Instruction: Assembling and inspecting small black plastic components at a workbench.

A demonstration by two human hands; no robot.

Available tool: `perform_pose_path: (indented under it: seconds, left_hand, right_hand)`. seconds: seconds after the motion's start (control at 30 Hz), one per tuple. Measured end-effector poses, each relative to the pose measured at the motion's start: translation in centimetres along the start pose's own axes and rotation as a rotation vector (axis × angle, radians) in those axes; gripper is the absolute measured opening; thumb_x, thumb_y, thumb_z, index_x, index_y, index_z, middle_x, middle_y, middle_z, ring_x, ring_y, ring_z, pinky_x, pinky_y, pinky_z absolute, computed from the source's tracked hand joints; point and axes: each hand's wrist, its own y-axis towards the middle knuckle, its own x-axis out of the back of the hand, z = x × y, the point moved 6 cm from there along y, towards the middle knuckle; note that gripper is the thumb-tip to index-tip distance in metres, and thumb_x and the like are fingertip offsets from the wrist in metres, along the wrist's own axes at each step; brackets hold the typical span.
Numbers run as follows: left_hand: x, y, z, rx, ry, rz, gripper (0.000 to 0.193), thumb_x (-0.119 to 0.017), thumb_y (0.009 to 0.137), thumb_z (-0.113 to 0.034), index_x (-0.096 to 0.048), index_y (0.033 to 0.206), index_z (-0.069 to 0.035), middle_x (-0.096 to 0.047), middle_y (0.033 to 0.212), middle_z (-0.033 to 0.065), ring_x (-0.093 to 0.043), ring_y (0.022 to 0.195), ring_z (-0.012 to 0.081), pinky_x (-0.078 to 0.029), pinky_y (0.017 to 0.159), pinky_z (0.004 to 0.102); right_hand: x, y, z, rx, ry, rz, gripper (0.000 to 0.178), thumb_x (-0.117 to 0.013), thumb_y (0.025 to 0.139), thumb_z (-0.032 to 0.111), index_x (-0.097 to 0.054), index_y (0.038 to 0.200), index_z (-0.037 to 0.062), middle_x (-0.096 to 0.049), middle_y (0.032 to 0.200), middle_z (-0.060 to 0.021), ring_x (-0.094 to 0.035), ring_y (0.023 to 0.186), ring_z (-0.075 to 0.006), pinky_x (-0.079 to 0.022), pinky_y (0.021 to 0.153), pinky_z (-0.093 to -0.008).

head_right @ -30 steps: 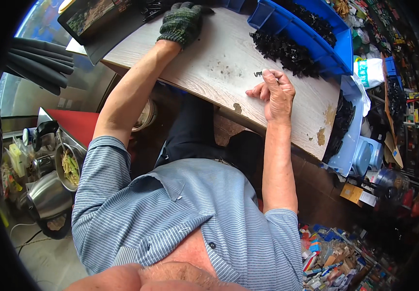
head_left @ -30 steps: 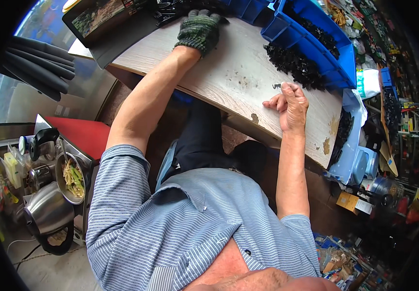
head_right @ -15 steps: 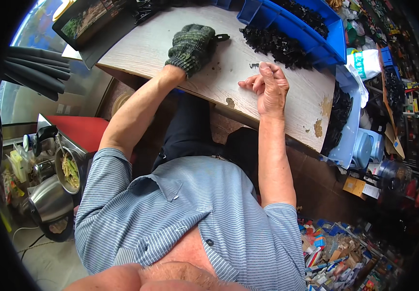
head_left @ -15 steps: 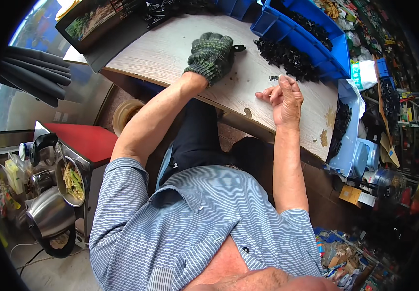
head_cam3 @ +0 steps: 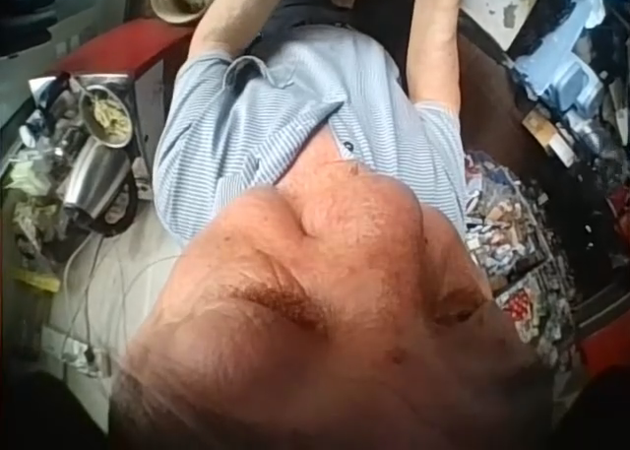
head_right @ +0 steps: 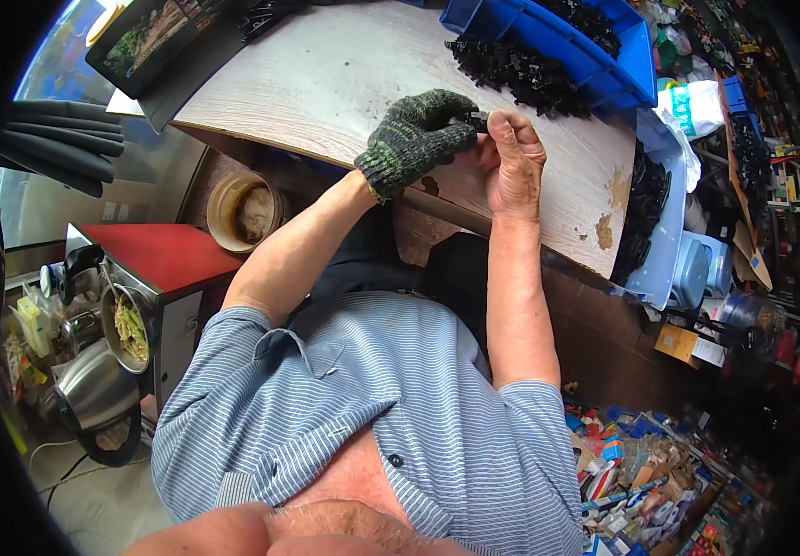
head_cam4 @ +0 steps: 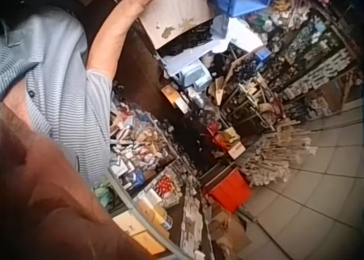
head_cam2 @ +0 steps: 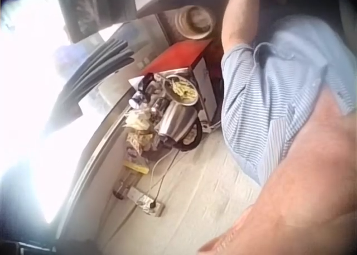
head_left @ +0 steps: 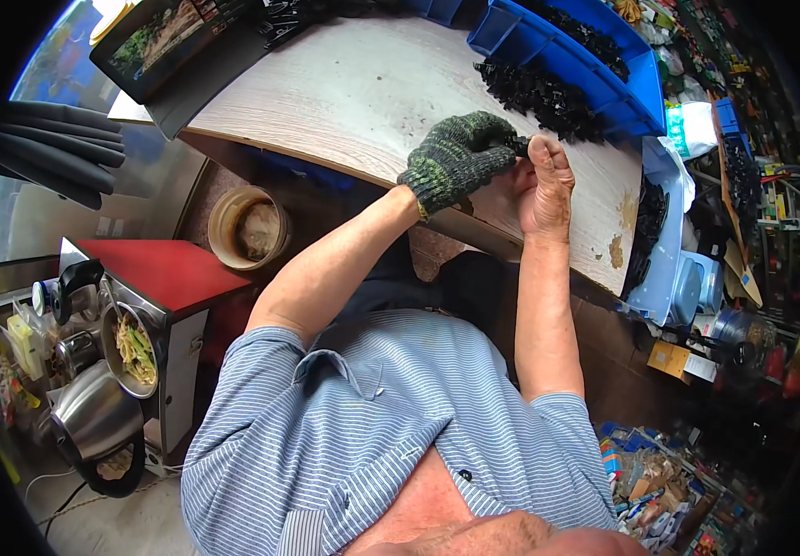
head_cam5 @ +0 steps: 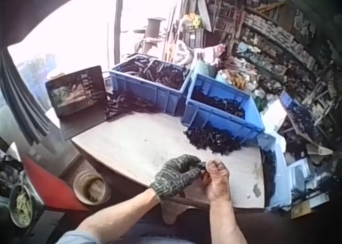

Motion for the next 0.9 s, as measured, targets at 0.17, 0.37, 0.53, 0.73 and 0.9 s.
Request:
perform_pose_path:
  seconds: [0.17,0.37,0.53,0.73,0.9]
  left_hand:
    - [-0.1,0.1,0.2,-0.013,0.055,0.015,0.033,-0.073,0.09,-0.022,-0.067,0.116,-0.003,-0.071,0.093,0.0064,-0.066,0.08,0.0105,-0.055,0.068,0.0269]
    - [0.1,0.0,-0.2,0.023,-0.079,0.0,0.03,-0.069,0.093,-0.026,-0.068,0.11,0.0,-0.071,0.09,0.0069,-0.066,0.076,0.0115,-0.054,0.064,0.026]
    - [0.4,0.3,-0.1,0.116,-0.144,-0.03,0.026,-0.068,0.093,-0.026,-0.069,0.098,-0.001,-0.068,0.075,0.0065,-0.063,0.064,0.0114,-0.049,0.058,0.026]
    - [0.5,0.6,0.4,0.107,-0.158,-0.086,0.025,-0.071,0.09,-0.024,-0.069,0.097,0.0,-0.068,0.074,0.0067,-0.061,0.061,0.0115,-0.048,0.056,0.0261]
    - [0.7,0.3,0.5,0.07,-0.25,-0.161,0.025,-0.071,0.089,-0.022,-0.068,0.098,0.002,-0.068,0.075,0.0068,-0.061,0.06,0.0117,-0.048,0.054,0.0261]
  right_hand:
    - [0.4,0.3,0.1,0.002,-0.063,0.03,0.014,-0.079,0.088,0.02,-0.07,0.094,0.0104,-0.065,0.072,0.0016,-0.059,0.06,-0.008,-0.049,0.056,-0.023]
    - [0.5,0.4,-0.2,-0.05,-0.105,0.015,0.015,-0.078,0.088,0.02,-0.07,0.096,0.0094,-0.064,0.072,0.001,-0.059,0.059,-0.0078,-0.05,0.054,-0.0245]
    - [-0.2,0.2,0.0,-0.053,-0.086,-0.005,0.017,-0.078,0.088,0.02,-0.07,0.097,0.0083,-0.065,0.075,-0.0002,-0.06,0.059,-0.0087,-0.054,0.054,-0.0259]
    - [-0.8,0.2,0.6,-0.06,-0.168,-0.036,0.019,-0.078,0.088,0.021,-0.067,0.093,0.0068,-0.065,0.077,-0.0015,-0.061,0.057,-0.0097,-0.055,0.053,-0.025]
    - [-0.5,0.8,0.4,-0.204,-0.405,0.069,0.025,-0.075,0.089,0.03,-0.062,0.082,0.009,-0.055,0.058,0.0006,-0.05,0.042,-0.0097,-0.048,0.046,-0.0235]
